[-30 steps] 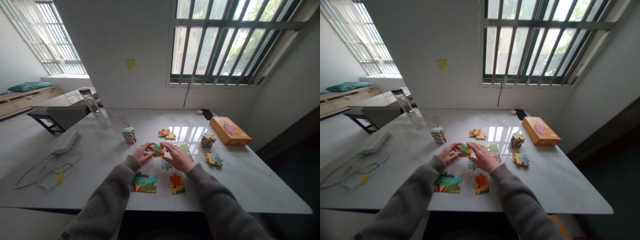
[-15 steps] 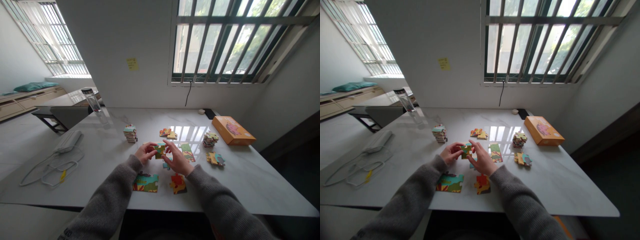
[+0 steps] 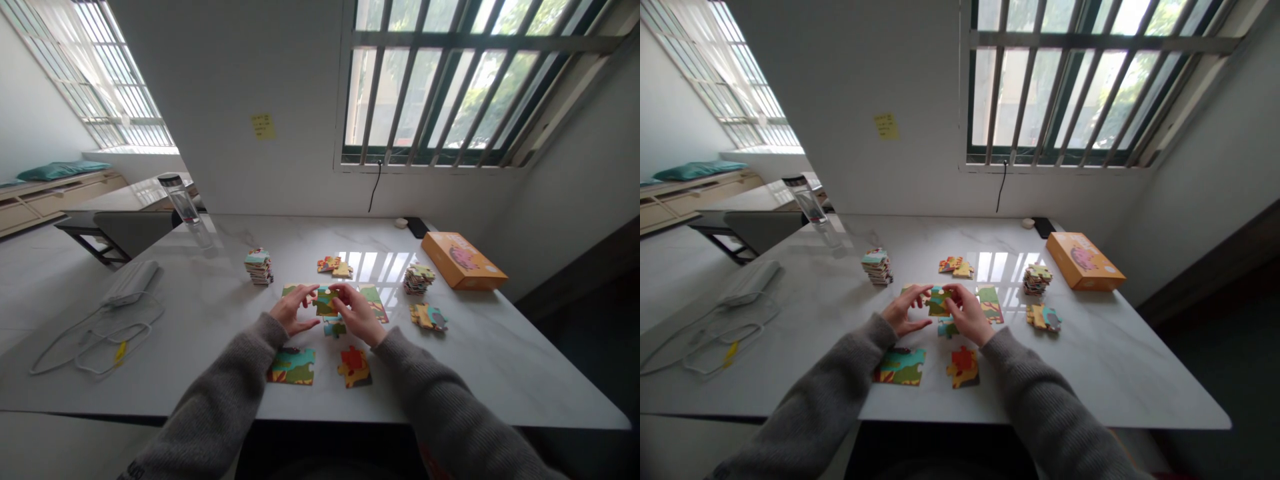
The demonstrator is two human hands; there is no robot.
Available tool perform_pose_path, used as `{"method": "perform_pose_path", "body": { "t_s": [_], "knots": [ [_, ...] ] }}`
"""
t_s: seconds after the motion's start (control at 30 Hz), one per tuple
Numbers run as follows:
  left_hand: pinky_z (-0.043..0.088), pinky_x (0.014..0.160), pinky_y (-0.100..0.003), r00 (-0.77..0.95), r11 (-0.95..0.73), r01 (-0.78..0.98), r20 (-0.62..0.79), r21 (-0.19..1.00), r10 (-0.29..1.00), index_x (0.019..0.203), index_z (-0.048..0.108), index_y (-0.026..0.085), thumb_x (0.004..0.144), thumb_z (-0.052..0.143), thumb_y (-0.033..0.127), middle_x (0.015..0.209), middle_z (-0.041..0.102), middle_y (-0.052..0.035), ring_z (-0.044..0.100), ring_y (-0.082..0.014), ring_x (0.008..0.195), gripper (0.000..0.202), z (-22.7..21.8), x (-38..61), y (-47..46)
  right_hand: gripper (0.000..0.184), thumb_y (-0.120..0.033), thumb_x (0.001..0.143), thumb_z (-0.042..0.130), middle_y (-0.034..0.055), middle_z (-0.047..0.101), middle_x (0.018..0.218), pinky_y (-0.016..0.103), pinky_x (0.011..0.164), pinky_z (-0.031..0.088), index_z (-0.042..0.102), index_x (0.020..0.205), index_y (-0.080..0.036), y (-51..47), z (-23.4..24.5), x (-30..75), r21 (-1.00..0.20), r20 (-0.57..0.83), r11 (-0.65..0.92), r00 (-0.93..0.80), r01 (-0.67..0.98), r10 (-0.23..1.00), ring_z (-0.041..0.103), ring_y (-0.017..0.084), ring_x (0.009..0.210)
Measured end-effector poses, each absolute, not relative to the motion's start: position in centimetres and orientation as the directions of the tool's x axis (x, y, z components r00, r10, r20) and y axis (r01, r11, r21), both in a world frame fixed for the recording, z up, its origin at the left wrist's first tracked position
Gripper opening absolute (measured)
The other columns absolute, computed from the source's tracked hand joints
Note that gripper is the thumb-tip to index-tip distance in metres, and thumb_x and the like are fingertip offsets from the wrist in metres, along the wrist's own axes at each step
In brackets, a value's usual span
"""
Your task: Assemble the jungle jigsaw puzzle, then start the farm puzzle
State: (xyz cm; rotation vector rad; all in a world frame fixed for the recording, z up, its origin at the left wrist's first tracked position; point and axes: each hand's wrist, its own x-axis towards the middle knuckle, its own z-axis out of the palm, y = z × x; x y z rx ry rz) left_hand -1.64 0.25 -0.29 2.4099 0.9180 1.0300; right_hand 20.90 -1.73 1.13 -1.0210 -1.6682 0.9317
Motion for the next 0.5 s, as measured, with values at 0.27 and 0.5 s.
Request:
{"method": "perform_pose_path", "body": {
  "t_s": [0.27,0.5],
  "knots": [
    [0.049,0.065,-0.027,0.491,-0.653,0.363,0.459,0.665,0.741,0.127,0.051,0.02,0.076,0.078,0.039,0.101,0.062,-0.0047,0.056,-0.0141,0.075,0.061,0.0,-1.5,0.1,0.031,-0.025,0.091,0.058,0.0096,0.06,0.108,0.04,0.085,0.054,0.059,0.121,-0.02,-2.6,2.1,21.0,-0.703,0.511,0.601,-0.319,0.38,0.798,0.06,0.022,0.097],
    [0.047,0.065,-0.026,0.493,-0.557,0.301,0.374,0.774,0.785,0.125,0.051,0.021,0.072,0.08,0.035,0.098,0.063,-0.003,0.06,-0.0135,0.077,0.062,0.2,-1.8,-0.1,0.045,-0.036,0.089,0.07,0.0108,0.059,0.122,0.047,0.098,0.051,0.055,0.13,-0.026,-2.4,2.4,21.7,-0.445,0.593,0.784,-0.513,0.433,0.621,0.055,0.027,0.115]
  ]
}}
